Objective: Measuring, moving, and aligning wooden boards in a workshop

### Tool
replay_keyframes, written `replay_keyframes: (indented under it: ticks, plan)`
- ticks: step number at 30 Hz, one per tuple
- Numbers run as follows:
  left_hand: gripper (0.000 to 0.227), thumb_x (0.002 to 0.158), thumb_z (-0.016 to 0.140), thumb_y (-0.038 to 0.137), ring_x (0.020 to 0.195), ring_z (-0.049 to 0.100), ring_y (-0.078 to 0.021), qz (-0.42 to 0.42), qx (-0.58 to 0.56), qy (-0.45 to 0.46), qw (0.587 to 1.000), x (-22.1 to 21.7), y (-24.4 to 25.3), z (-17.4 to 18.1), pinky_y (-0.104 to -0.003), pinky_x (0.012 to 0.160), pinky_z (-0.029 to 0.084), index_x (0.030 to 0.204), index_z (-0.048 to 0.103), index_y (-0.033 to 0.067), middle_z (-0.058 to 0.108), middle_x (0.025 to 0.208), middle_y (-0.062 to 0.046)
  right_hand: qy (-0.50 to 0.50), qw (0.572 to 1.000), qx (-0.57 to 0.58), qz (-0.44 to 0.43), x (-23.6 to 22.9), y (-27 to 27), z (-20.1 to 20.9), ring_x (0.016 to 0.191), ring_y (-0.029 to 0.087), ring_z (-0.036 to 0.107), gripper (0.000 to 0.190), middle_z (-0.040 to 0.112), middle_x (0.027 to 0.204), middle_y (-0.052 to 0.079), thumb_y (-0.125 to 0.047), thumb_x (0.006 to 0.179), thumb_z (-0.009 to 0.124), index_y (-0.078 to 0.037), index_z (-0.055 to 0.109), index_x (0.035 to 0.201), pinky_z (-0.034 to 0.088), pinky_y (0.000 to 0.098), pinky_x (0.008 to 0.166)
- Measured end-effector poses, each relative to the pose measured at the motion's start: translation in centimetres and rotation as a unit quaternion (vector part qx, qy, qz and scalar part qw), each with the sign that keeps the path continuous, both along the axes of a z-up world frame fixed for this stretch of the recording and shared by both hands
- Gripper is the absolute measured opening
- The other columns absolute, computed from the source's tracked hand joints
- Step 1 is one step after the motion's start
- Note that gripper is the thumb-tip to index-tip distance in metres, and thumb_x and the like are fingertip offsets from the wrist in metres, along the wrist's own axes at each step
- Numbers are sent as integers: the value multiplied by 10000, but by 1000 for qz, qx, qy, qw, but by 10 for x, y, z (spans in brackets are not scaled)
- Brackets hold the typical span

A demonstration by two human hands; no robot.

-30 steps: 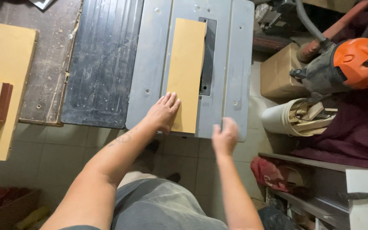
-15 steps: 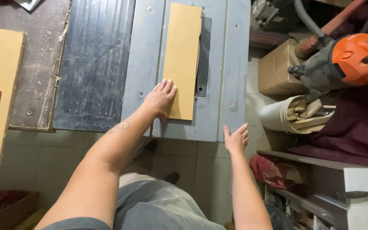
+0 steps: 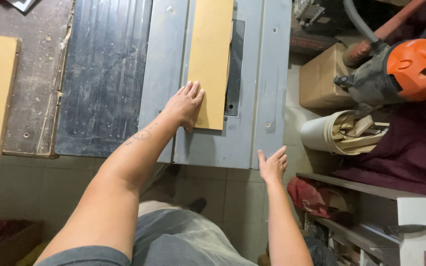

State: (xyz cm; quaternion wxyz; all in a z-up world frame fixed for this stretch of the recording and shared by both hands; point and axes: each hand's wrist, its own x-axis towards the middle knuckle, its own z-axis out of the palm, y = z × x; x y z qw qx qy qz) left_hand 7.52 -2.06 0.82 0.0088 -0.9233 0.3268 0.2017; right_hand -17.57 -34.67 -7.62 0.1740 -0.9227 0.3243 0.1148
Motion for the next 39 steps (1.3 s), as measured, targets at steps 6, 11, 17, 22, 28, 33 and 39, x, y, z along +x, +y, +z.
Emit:
replay_keyframes:
  ticks: [6, 11, 17, 22, 28, 33, 39]
  plan:
    - [1595, 312, 1034, 449, 1636, 177, -362, 2, 1, 0, 1000, 15, -1, -10, -458, 1330, 199, 1692, 295, 140, 204, 1774, -161, -4, 1000, -18, 16, -1, -2, -5, 1305, 608, 468, 1148, 445, 1385, 388, -740, 1012, 447, 150, 70, 1631, 356, 618, 1135]
    - [1605, 315, 1040, 446, 1640, 162, -357, 9, -2, 7, 1000, 27, -6, -12, -457, 1336, 187, 1696, 280, 144, 187, 1779, -155, -7, 1000, -15, 18, -2, -4, -7, 1304, 611, 463, 1153, 441, 1384, 389, -737, 1008, 455, 152, 66, 1629, 348, 617, 1137]
    - [1615, 309, 1045, 455, 1641, 159, -350, 12, -1, 7, 1000, 39, -8, -11, -449, 1337, 191, 1698, 278, 154, 182, 1781, -146, -8, 1000, -15, 23, -2, -5, -6, 1304, 608, 464, 1152, 441, 1380, 393, -737, 1010, 451, 159, 70, 1624, 342, 611, 1140]
    - [1625, 302, 1050, 458, 1640, 163, -352, 11, -7, 13, 1000, 47, -8, -8, -451, 1335, 195, 1698, 278, 150, 182, 1781, -147, -11, 999, -17, 27, -3, -4, -8, 1299, 607, 465, 1144, 438, 1376, 390, -725, 1014, 454, 162, 66, 1622, 339, 611, 1143]
    - [1629, 300, 1037, 470, 1642, 149, -348, 11, -3, 15, 1000, 57, -10, -12, -453, 1337, 187, 1701, 268, 159, 168, 1784, -140, -7, 1000, -12, 27, -4, -4, -6, 1307, 611, 450, 1145, 425, 1379, 393, -724, 1015, 454, 153, 46, 1627, 321, 601, 1151]
    - [1627, 278, 1032, 463, 1637, 166, -354, 12, -14, 8, 1000, 66, -12, -14, -457, 1332, 202, 1694, 289, 163, 188, 1779, -141, 3, 1000, 1, 19, -2, -4, -3, 1313, 617, 448, 1164, 420, 1390, 411, -737, 1013, 451, 156, 26, 1627, 317, 609, 1146]
    - [1623, 296, 1031, 484, 1642, 149, -341, 13, -7, 11, 1000, 76, -13, -14, -450, 1337, 189, 1700, 279, 170, 172, 1785, -129, 7, 1000, -3, 23, -3, -4, -5, 1321, 620, 441, 1154, 423, 1389, 407, -729, 1016, 450, 156, 31, 1627, 307, 607, 1165]
